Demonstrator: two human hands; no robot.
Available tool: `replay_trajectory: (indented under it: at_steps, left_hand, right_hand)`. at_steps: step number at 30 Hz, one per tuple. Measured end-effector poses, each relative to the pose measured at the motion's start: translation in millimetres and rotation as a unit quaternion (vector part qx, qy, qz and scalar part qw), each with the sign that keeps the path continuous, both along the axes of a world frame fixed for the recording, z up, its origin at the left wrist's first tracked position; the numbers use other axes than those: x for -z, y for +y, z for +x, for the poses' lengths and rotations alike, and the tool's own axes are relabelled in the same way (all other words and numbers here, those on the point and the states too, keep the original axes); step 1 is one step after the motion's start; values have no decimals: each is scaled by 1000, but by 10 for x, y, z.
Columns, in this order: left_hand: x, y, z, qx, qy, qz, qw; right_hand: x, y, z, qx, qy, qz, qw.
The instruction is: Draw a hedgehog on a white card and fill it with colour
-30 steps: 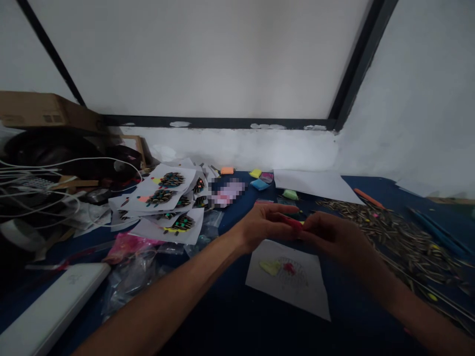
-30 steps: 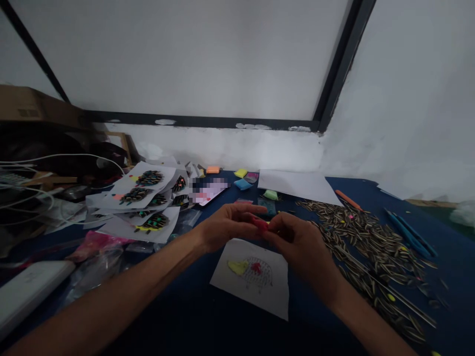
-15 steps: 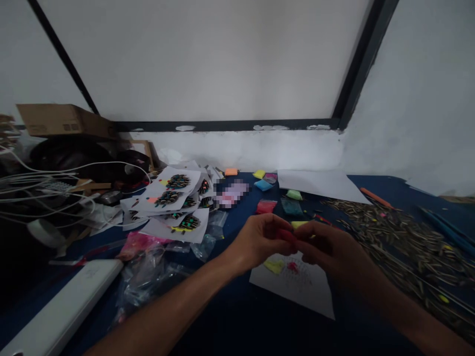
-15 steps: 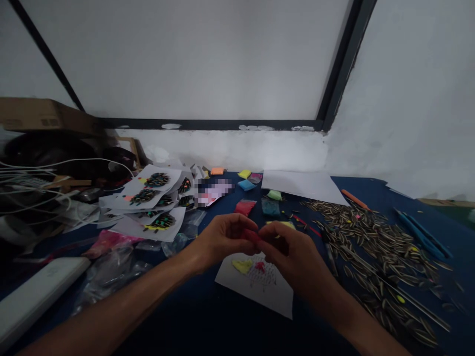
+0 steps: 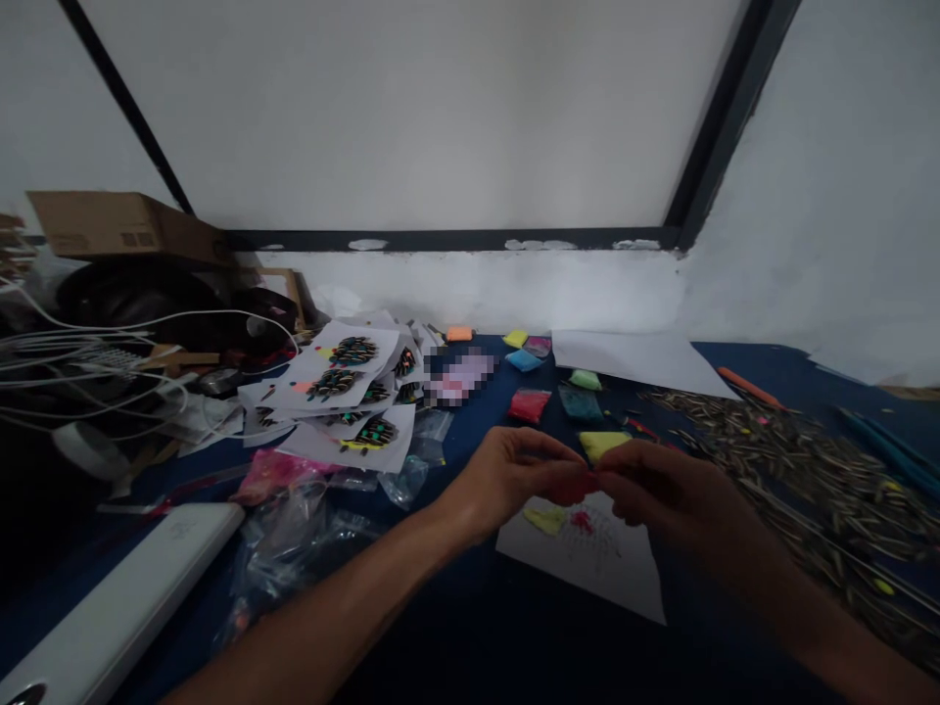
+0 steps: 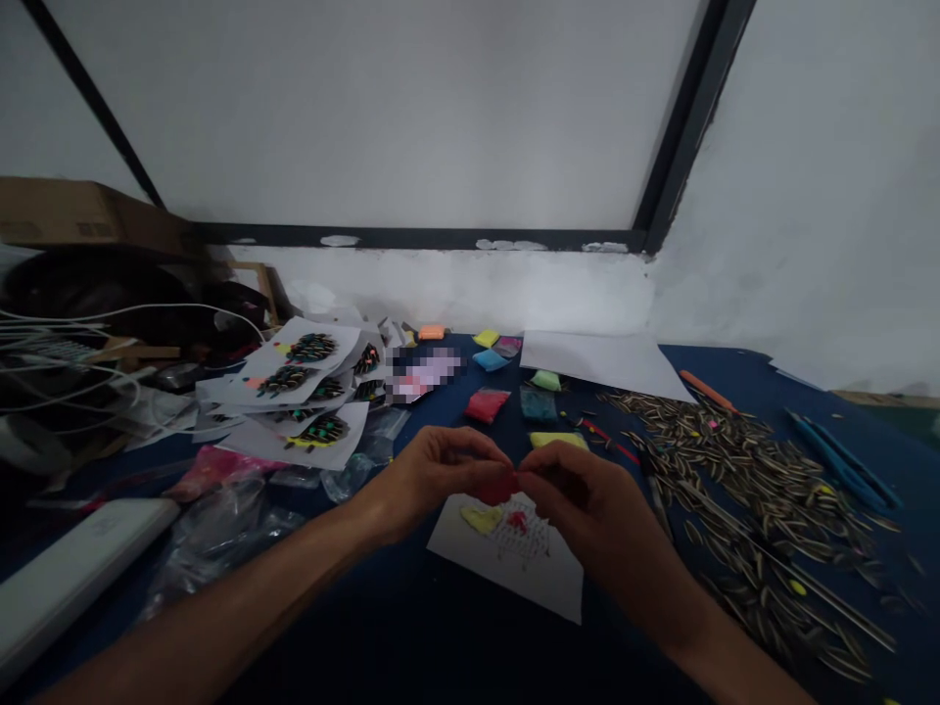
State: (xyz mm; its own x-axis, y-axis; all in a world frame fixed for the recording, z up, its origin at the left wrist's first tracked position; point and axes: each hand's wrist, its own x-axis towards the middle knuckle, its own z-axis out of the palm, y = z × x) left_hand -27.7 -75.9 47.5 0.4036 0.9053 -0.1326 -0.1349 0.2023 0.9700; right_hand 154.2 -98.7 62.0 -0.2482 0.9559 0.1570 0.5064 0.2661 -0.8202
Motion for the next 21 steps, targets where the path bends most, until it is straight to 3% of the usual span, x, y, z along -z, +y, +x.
replay_trajectory:
  at_steps: [6, 11, 17, 21]
  left_hand:
    - [21, -28, 13, 18, -37, 11, 999]
    - [30, -29, 2, 46, -33, -5, 998]
    - [35, -13, 6, -5, -41, 25, 999]
    - [44, -15, 31, -44, -57, 32, 997]
  right_hand:
    - [10, -22, -4, 8, 31, -26, 999]
    - [-11, -54, -32, 25, 21, 11, 999]
    - [-7, -78, -61, 53, 23, 60, 996]
    - [50, -95, -86, 49, -41, 90, 994]
